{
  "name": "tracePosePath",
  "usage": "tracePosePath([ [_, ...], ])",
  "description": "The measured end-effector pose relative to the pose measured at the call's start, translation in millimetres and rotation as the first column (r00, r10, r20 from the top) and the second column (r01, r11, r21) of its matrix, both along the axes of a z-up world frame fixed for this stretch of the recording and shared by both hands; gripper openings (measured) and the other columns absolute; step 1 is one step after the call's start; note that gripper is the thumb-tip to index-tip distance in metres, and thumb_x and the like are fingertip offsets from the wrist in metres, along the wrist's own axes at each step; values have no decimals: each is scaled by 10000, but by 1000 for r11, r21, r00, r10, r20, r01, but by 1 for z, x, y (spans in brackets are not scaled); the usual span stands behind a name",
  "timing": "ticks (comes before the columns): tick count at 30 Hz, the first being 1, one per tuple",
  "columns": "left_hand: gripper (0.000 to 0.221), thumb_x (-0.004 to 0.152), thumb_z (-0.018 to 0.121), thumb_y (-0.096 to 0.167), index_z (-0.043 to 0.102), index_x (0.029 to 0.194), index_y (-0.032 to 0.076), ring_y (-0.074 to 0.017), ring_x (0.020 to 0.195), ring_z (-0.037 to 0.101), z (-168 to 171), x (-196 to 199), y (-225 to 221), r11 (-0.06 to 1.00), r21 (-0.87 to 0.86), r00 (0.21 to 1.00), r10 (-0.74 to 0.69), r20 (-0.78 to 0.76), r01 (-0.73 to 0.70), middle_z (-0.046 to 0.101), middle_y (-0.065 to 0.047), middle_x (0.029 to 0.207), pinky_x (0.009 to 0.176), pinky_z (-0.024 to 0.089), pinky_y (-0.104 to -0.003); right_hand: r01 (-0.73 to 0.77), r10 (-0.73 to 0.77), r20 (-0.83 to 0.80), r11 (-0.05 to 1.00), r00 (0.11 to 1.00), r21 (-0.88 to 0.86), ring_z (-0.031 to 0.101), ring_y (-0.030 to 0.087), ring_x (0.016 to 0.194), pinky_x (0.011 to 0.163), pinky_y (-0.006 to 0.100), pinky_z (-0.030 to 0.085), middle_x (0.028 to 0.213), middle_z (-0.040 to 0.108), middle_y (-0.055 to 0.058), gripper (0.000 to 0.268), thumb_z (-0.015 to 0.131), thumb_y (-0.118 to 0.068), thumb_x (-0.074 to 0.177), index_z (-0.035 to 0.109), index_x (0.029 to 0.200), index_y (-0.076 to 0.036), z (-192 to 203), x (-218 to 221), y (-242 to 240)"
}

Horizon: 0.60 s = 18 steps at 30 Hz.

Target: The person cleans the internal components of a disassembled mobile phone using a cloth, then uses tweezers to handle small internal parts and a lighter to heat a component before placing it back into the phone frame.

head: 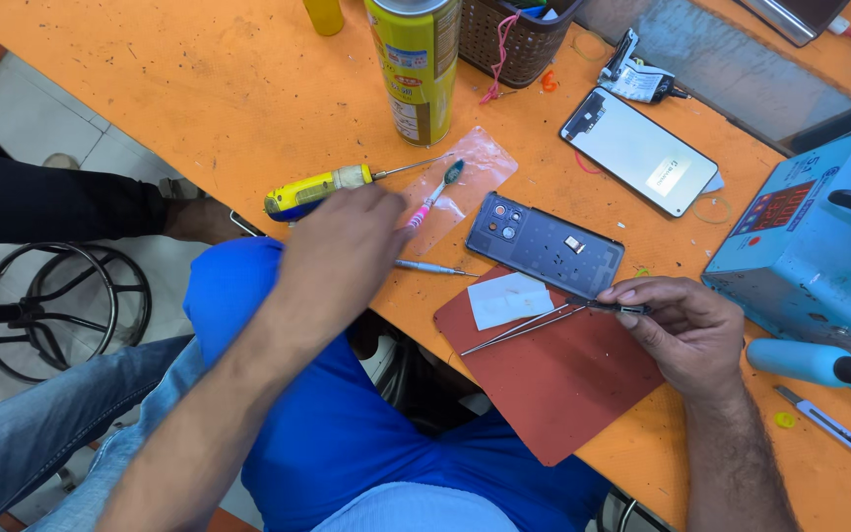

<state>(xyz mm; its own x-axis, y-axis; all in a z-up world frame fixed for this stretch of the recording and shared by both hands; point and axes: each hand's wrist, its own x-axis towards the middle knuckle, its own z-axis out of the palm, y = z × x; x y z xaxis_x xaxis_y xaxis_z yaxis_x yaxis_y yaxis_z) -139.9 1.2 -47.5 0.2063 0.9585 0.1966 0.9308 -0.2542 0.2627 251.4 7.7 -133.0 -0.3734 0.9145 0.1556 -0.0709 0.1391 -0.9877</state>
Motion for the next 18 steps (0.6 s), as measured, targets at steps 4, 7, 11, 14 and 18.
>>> tracePosePath([
  [4,350,885,702,218,642,1169,23,-329,880,709,-28,27,39,998,-59,998,-22,-65,18,681,-155,957,679,580,-442,-11,11,-3,1000,1000,-2,734,220,1109,971,330,616,1157,743,206,150,697,78,946,678,1089,33,0,-1,0],
  [7,198,901,668,125,638,1066,20,-303,855,732,-40,36,52,999,-50,977,0,-215,-11,674,-150,966,655,602,-412,-11,11,-4,1000,1000,-4,730,228,1118,990,340,607,1157,740,206,157,690,88,940,677,1089,39,1,-4,0],
  [11,255,900,658,121,628,1120,-4,-323,840,718,-30,36,46,998,-65,1000,-1,-9,1,646,-165,1003,650,589,-436,-17,17,-24,1000,1000,-3,725,235,1136,1013,358,606,1154,737,207,169,683,99,935,677,1094,43,1,-3,-1],
  [14,346,950,627,97,623,1293,50,-324,870,692,2,32,27,998,-45,938,-32,345,51,605,-160,1034,704,566,-458,-26,26,-39,1000,999,3,727,235,1135,1003,363,614,1155,740,207,175,681,98,931,676,1095,39,0,-1,1],
  [18,500,1015,550,40,554,1504,144,-293,961,658,55,8,23,988,132,865,-139,482,85,543,-116,1072,828,575,-417,-18,18,-19,1000,1000,-1,726,236,1142,1008,360,611,1153,736,206,173,682,103,930,674,1090,37,-2,0,1],
])
